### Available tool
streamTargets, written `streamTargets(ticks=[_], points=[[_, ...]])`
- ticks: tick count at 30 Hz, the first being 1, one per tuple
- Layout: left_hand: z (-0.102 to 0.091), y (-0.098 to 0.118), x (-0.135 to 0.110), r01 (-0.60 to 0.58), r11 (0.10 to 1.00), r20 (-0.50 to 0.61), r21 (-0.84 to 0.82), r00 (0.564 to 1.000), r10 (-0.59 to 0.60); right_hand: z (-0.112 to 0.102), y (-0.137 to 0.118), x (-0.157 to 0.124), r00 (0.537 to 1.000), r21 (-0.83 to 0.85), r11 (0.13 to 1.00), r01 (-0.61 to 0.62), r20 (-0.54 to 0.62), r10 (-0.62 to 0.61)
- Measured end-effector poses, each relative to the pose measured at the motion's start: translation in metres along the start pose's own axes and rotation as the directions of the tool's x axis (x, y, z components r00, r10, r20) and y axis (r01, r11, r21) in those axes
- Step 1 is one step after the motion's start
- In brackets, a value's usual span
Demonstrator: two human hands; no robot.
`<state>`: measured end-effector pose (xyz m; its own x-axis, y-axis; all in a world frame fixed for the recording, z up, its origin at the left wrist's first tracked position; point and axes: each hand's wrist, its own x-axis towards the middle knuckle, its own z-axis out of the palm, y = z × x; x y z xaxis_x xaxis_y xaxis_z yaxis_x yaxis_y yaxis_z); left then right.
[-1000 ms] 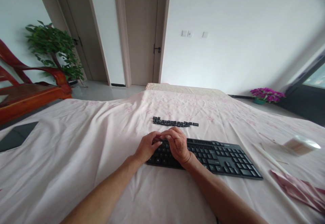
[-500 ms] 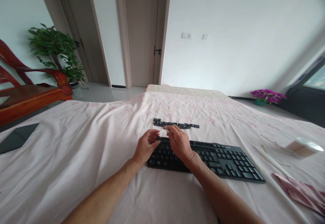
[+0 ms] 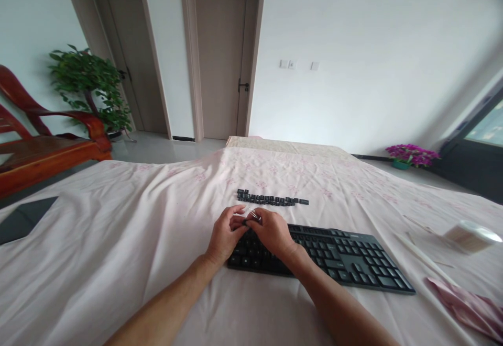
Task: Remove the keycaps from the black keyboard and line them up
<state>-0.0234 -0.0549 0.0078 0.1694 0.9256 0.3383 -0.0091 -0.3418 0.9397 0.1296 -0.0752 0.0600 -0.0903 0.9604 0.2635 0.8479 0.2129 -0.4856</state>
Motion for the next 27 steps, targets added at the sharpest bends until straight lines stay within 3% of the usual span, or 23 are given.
streamTargets(ticks=[3,7,15,27], points=[[-0.001,0.001,0.002,-0.062,0.989,-0.017,0.133,0.998,0.065,-0.006,0.005,0.010,1.000,0.022,1.000,-0.005,0.000,0.005],[-0.005,-0.002,0.005,-0.090,0.948,-0.063,0.306,0.991,0.114,-0.016,0.018,0.043,0.995,-0.038,0.995,-0.087,-0.044,0.085],[-0.008,-0.011,0.010,-0.015,0.951,-0.069,0.310,0.997,0.039,-0.010,0.037,0.116,0.973,-0.239,0.944,-0.225,-0.001,0.232],[-0.008,-0.014,0.014,0.001,0.941,-0.045,0.338,0.999,0.015,0.010,0.043,0.137,0.965,-0.321,0.925,-0.203,0.097,0.245]])
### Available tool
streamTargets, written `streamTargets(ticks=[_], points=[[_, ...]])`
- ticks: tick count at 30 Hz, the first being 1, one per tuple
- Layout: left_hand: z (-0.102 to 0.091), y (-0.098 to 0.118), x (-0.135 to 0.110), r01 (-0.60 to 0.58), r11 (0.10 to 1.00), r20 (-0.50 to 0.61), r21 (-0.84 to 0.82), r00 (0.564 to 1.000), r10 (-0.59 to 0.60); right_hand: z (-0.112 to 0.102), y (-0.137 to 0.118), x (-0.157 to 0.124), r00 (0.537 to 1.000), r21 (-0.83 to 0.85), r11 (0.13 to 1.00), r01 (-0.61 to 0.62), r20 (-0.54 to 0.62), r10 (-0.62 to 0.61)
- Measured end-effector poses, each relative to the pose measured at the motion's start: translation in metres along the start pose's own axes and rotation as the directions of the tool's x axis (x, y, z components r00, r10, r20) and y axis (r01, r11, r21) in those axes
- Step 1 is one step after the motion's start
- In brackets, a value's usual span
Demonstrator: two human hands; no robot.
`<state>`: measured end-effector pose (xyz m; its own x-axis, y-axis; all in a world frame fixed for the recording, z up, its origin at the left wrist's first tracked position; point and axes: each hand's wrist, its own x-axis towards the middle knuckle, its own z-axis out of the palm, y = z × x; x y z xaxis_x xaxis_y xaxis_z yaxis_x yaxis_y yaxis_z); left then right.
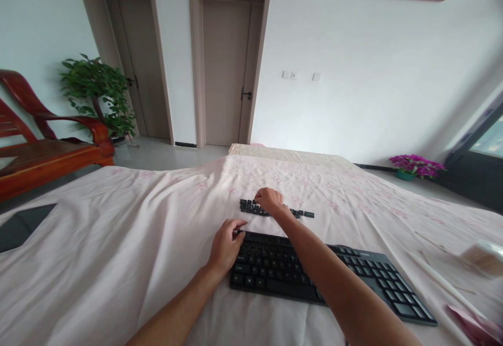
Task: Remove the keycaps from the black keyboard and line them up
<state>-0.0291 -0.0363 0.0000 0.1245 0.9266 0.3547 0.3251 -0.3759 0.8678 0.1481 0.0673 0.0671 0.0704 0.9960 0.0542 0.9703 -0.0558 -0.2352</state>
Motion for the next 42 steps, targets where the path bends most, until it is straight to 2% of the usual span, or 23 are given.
streamTargets(ticks=[7,12,16,19,23,29,32,36,38,42], points=[[-0.001,0.002,-0.001,0.012,1.000,0.002,0.003,1.000,-0.012,0.005,-0.002,0.000,1.000,-0.015,1.000,0.002,0.024,-0.001],[-0.002,0.002,-0.001,0.001,1.000,0.000,0.021,1.000,-0.001,-0.002,-0.002,-0.008,0.999,-0.003,1.000,0.020,-0.028,-0.020],[-0.001,0.001,-0.001,-0.026,0.999,0.004,0.028,1.000,0.026,-0.020,-0.005,-0.031,0.992,0.032,0.994,0.101,-0.085,-0.098],[-0.001,0.000,-0.002,-0.039,0.998,-0.003,0.053,0.999,0.039,-0.036,-0.004,-0.056,0.960,0.068,0.970,0.234,-0.176,-0.219],[-0.001,0.006,-0.005,-0.112,0.983,0.028,0.144,0.994,0.110,-0.046,0.007,-0.091,0.930,0.262,0.907,0.329,-0.256,-0.263],[-0.001,0.022,-0.013,-0.239,0.936,0.062,0.257,0.971,0.231,-0.035,0.022,-0.125,0.950,0.610,0.731,0.307,-0.153,-0.271],[0.000,0.029,-0.010,-0.179,0.958,0.119,0.224,0.981,0.155,-0.034,0.022,-0.137,0.948,0.660,0.685,0.307,-0.144,-0.285],[0.001,0.036,0.001,-0.056,0.970,0.248,0.235,0.969,-0.005,-0.035,0.021,-0.148,0.937,0.638,0.689,0.345,-0.183,-0.299],[0.002,0.040,0.006,-0.061,0.966,0.329,0.252,0.944,-0.026,-0.035,0.021,-0.152,0.929,0.639,0.681,0.358,-0.173,-0.326],[0.003,0.046,0.006,-0.167,0.942,0.440,0.290,0.898,0.023,-0.028,0.020,-0.155,0.916,0.657,0.654,0.375,-0.155,-0.370]])
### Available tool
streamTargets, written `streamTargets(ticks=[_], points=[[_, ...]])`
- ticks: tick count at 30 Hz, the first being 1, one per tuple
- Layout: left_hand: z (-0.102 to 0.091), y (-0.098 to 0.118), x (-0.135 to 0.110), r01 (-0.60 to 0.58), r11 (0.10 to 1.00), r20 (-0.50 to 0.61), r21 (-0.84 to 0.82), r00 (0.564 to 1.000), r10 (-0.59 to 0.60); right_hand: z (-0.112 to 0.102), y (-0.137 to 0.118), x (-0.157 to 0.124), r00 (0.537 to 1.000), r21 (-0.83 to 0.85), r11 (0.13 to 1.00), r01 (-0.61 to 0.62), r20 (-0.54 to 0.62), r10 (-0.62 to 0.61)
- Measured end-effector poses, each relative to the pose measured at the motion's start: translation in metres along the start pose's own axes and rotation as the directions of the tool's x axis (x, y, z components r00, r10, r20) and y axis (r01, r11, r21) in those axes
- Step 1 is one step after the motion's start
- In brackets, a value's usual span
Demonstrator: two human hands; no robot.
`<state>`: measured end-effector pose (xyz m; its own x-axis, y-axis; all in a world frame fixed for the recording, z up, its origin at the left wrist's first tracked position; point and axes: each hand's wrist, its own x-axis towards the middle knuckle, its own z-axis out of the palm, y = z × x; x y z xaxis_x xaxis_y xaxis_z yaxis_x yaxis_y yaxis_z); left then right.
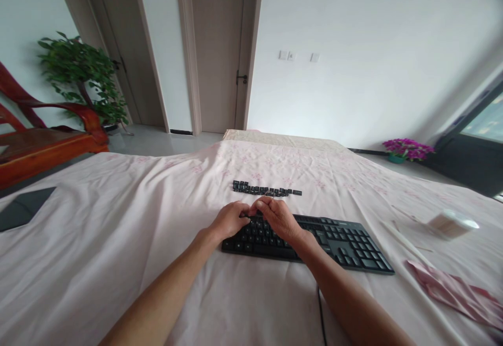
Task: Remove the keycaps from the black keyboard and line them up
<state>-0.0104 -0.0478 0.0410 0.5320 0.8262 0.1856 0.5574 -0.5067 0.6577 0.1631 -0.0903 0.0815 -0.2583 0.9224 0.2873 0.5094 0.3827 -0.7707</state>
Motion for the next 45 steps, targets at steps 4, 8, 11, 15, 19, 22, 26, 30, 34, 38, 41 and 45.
streamTargets(ticks=[4,8,11,15,19,22,26,30,34,38,41,45], points=[[-0.001,0.000,-0.006,-0.100,0.994,0.023,0.034,0.995,0.100,0.005,0.003,0.000,1.000,-0.039,0.999,0.008,0.022,-0.007],[-0.001,-0.005,-0.009,-0.149,0.989,0.040,-0.004,0.988,0.149,0.008,0.004,0.002,0.998,-0.090,0.996,0.029,0.051,-0.024],[0.000,-0.008,-0.009,-0.161,0.987,0.023,-0.009,0.987,0.161,0.012,0.005,0.003,0.997,-0.132,0.989,0.067,0.053,-0.060],[0.005,-0.012,-0.008,-0.163,0.987,-0.006,-0.010,0.987,0.163,0.017,0.006,0.002,0.993,-0.186,0.976,0.111,0.055,-0.102],[0.010,-0.014,-0.008,-0.143,0.990,-0.034,-0.009,0.989,0.142,0.021,0.007,0.001,0.989,-0.187,0.972,0.140,0.066,-0.130],[0.013,-0.015,-0.009,-0.142,0.990,-0.049,0.003,0.989,0.142,0.023,0.008,0.001,0.988,-0.184,0.972,0.149,0.061,-0.140],[0.014,-0.015,-0.009,-0.149,0.989,-0.069,0.024,0.986,0.150,0.028,0.011,0.000,0.984,-0.166,0.971,0.173,0.066,-0.164],[0.014,-0.011,-0.010,-0.140,0.990,-0.066,0.031,0.988,0.141,0.031,0.015,-0.002,0.991,-0.122,0.984,0.130,-0.009,-0.132],[0.012,-0.007,-0.011,-0.148,0.988,-0.054,0.051,0.987,0.151,0.031,0.017,-0.005,0.991,-0.055,0.993,0.106,-0.074,-0.110],[0.013,-0.006,-0.011,-0.150,0.987,-0.044,0.064,0.987,0.153,0.031,0.019,-0.007,0.987,-0.088,0.986,0.139,-0.064,-0.145],[0.014,-0.005,-0.011,-0.147,0.987,-0.042,0.063,0.988,0.150,0.034,0.022,-0.010,0.980,-0.074,0.983,0.167,-0.093,-0.173],[0.014,-0.001,-0.013,-0.165,0.986,-0.052,0.016,0.985,0.165,0.035,0.025,-0.016,0.962,-0.021,0.975,0.221,-0.156,-0.222]])
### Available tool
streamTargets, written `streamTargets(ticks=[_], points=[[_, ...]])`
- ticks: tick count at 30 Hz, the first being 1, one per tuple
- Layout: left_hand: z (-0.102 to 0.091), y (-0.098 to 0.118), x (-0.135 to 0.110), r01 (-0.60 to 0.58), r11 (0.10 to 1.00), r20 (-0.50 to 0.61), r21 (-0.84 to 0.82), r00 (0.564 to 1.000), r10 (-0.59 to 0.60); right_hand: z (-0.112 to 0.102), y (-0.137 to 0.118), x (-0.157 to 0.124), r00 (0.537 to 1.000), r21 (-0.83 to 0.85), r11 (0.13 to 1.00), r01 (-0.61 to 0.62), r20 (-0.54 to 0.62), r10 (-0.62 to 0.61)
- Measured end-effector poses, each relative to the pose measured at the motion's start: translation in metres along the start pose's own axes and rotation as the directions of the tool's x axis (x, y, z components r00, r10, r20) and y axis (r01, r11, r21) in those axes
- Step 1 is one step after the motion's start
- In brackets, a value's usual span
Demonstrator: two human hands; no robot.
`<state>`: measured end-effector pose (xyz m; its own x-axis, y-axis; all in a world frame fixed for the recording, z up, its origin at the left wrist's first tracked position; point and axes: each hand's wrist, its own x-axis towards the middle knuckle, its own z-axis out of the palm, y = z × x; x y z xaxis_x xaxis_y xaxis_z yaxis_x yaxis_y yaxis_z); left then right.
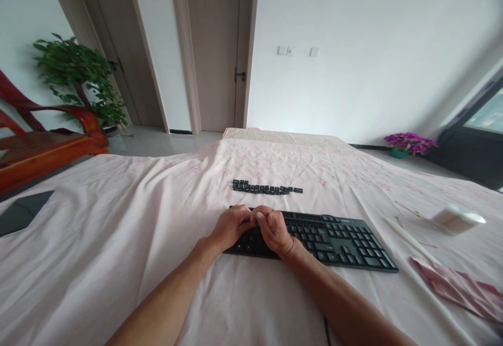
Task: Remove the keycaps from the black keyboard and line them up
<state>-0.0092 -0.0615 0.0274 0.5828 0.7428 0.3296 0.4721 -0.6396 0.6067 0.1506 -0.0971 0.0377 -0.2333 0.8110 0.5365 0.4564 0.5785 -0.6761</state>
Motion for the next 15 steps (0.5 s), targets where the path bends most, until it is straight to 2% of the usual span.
streamTargets(ticks=[5,8,12,15], points=[[-0.001,0.004,-0.001,-0.013,0.996,-0.004,-0.088,1.000,0.013,-0.002,-0.003,-0.003,0.997,0.064,0.998,0.010,-0.083,-0.004],[-0.001,0.003,0.000,-0.001,0.993,-0.017,-0.118,1.000,-0.001,-0.002,-0.005,-0.002,0.996,0.028,0.999,0.015,-0.086,-0.013],[0.001,-0.002,0.002,0.049,0.983,-0.071,-0.176,0.995,-0.062,-0.005,-0.009,-0.003,0.993,-0.125,0.989,0.084,-0.077,-0.094],[0.005,-0.009,0.002,0.112,0.943,-0.096,-0.313,0.984,-0.149,-0.010,-0.014,0.001,0.992,-0.343,0.935,0.089,-0.050,-0.113]])
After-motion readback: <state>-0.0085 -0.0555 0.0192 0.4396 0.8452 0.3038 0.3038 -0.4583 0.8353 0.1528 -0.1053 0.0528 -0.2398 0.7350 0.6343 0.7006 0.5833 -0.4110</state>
